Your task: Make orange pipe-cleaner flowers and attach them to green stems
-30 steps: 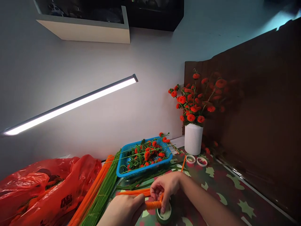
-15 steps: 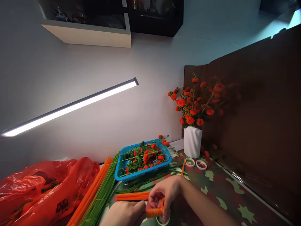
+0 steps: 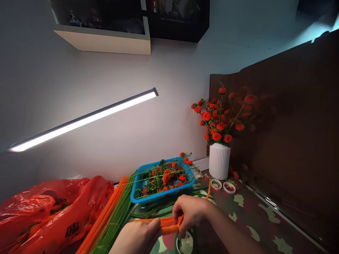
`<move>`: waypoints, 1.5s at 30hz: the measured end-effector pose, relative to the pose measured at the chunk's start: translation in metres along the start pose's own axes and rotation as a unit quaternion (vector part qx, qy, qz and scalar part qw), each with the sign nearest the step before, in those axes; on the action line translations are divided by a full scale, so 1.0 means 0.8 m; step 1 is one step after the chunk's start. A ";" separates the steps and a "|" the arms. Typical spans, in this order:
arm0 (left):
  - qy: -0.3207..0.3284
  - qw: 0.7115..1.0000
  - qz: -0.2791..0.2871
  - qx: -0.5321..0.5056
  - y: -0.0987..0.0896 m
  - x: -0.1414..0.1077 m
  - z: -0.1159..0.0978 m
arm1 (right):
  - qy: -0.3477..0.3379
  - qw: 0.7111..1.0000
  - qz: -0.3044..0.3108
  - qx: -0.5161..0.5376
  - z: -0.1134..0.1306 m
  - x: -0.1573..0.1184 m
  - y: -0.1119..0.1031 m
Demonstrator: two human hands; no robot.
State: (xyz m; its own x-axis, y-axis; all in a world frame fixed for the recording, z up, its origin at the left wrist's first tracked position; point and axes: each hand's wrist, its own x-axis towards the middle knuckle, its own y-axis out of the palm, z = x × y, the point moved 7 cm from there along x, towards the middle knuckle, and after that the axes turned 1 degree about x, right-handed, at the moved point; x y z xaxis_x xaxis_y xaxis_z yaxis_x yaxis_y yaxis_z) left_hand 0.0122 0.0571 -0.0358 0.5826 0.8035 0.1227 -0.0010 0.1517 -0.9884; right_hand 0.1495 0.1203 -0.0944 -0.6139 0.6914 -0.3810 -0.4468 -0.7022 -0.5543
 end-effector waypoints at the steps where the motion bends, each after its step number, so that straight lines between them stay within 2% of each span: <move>1: -0.010 1.000 0.004 0.002 -0.002 0.001 0.001 | -0.006 0.999 -0.033 -0.016 0.005 -0.004 -0.005; 6: -0.089 0.994 0.060 0.017 -0.008 0.005 0.011 | -0.030 0.987 -0.150 -0.039 0.025 -0.014 -0.020; 9: -0.133 0.990 0.053 0.002 -0.012 0.006 0.020 | -0.075 0.970 -0.226 -0.054 0.036 -0.018 -0.032; 11: -0.145 0.989 0.036 -0.010 -0.012 0.005 0.024 | -0.102 0.958 -0.262 -0.061 0.042 -0.021 -0.038; 15: -0.139 0.990 -0.006 -0.025 -0.010 0.006 0.030 | -0.130 0.945 -0.294 -0.058 0.050 -0.027 -0.044; 21: -0.134 0.984 -0.112 -0.021 -0.016 0.002 0.036 | -0.154 0.926 -0.343 -0.040 0.062 -0.038 -0.057; 23: -0.146 0.978 -0.146 -0.035 -0.019 -0.003 0.038 | -0.179 0.907 -0.380 -0.035 0.069 -0.045 -0.061; 26: -0.162 0.969 -0.168 -0.077 -0.019 -0.008 0.038 | -0.238 0.865 -0.440 -0.048 0.081 -0.059 -0.065; 29: -0.160 0.964 -0.179 -0.114 -0.020 -0.010 0.035 | -0.283 0.838 -0.460 -0.079 0.092 -0.072 -0.063; 34: -0.131 0.954 -0.251 -0.103 -0.035 -0.015 0.030 | -0.270 0.846 -0.458 -0.055 0.100 -0.083 -0.066; 36: -0.128 0.944 -0.291 -0.092 -0.043 -0.020 0.029 | -0.270 0.842 -0.467 -0.013 0.103 -0.087 -0.065; 39: -0.123 0.924 -0.340 -0.121 -0.052 -0.025 0.029 | -0.288 0.818 -0.496 0.051 0.107 -0.096 -0.061; 42: -0.131 0.898 -0.350 -0.233 -0.055 -0.026 0.033 | -0.316 0.797 -0.507 0.087 0.111 -0.102 -0.053; 45: -0.174 0.837 -0.324 -0.405 -0.048 -0.023 0.038 | -0.354 0.792 -0.480 0.134 0.115 -0.105 -0.049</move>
State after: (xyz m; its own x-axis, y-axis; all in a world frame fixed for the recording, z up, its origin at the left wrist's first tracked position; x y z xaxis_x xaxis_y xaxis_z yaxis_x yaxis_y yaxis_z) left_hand -0.0234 0.0537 0.0028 -0.0253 0.8439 0.5359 0.8576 0.2938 -0.4221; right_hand 0.1586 0.0744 0.0275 -0.0766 0.7269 0.6824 -0.9922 0.0122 -0.1243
